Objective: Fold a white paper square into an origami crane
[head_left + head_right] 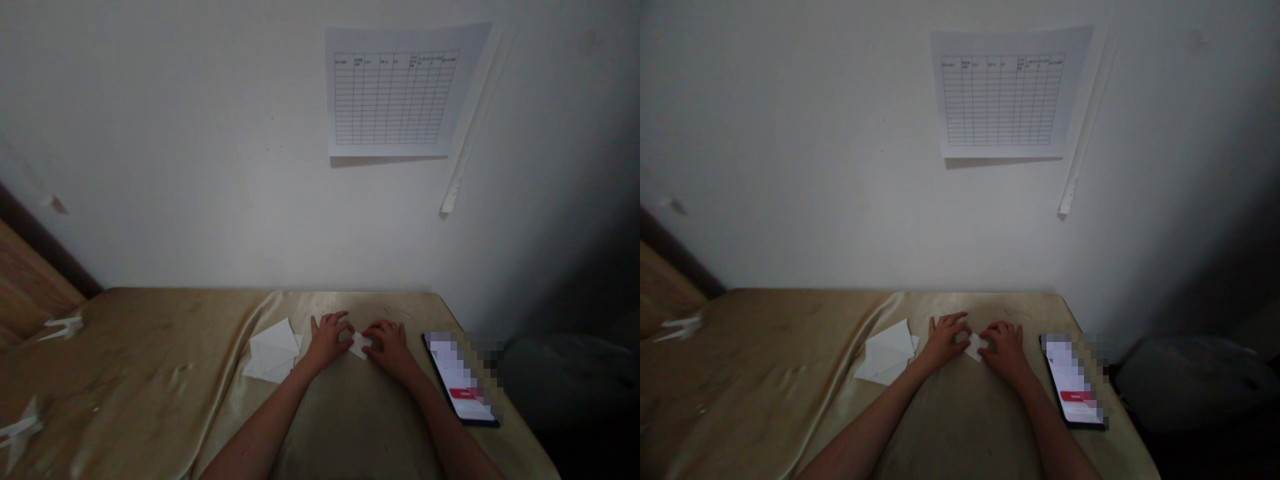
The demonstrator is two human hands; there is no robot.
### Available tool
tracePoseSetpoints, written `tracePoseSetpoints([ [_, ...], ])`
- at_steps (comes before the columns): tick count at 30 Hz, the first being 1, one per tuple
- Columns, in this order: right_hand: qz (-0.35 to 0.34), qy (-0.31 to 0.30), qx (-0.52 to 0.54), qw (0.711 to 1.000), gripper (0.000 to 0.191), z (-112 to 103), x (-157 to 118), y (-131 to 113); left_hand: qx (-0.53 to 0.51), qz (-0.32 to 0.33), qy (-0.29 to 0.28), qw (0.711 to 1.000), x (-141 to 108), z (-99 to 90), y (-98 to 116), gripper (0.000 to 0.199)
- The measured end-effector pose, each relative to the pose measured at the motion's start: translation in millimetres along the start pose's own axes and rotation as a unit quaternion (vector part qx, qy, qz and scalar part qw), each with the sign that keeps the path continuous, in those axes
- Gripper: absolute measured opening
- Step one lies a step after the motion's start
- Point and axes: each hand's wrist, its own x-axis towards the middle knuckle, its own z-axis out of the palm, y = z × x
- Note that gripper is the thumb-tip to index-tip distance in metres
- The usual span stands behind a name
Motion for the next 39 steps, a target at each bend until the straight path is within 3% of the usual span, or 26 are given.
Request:
tracePoseSetpoints([
  [3, 0.002, -0.003, 0.004, 1.000, 0.030, 0, 0, 0, 0.014, 0.007, -0.009, 1.000, 0, 1.7, 0, 0.049],
  [13, 0.001, -0.001, -0.003, 1.000, 0.032, 1, 0, 2, -0.008, 0.005, -0.025, 1.000, -1, -2.0, -2, 0.031],
  [20, 0.017, 0.027, -0.008, 0.999, 0.030, 5, 0, 1, -0.033, 0.000, 0.020, 0.999, 0, -0.4, -2, 0.023],
  [26, -0.016, 0.034, -0.009, 0.999, 0.015, 4, 1, 0, -0.047, 0.005, 0.033, 0.998, -1, -1.4, 2, 0.023],
  [29, -0.035, 0.057, -0.007, 0.998, 0.013, 4, 3, 1, -0.044, 0.005, 0.050, 0.998, -1, -1.1, 3, 0.023],
  [34, -0.014, 0.149, -0.045, 0.988, 0.009, -3, 3, 5, -0.024, -0.014, 0.075, 0.997, 0, -1.8, 2, 0.035],
  [39, -0.034, 0.148, -0.097, 0.984, 0.010, -8, -1, -1, -0.006, -0.034, 0.094, 0.995, -1, -4.4, 2, 0.029],
])
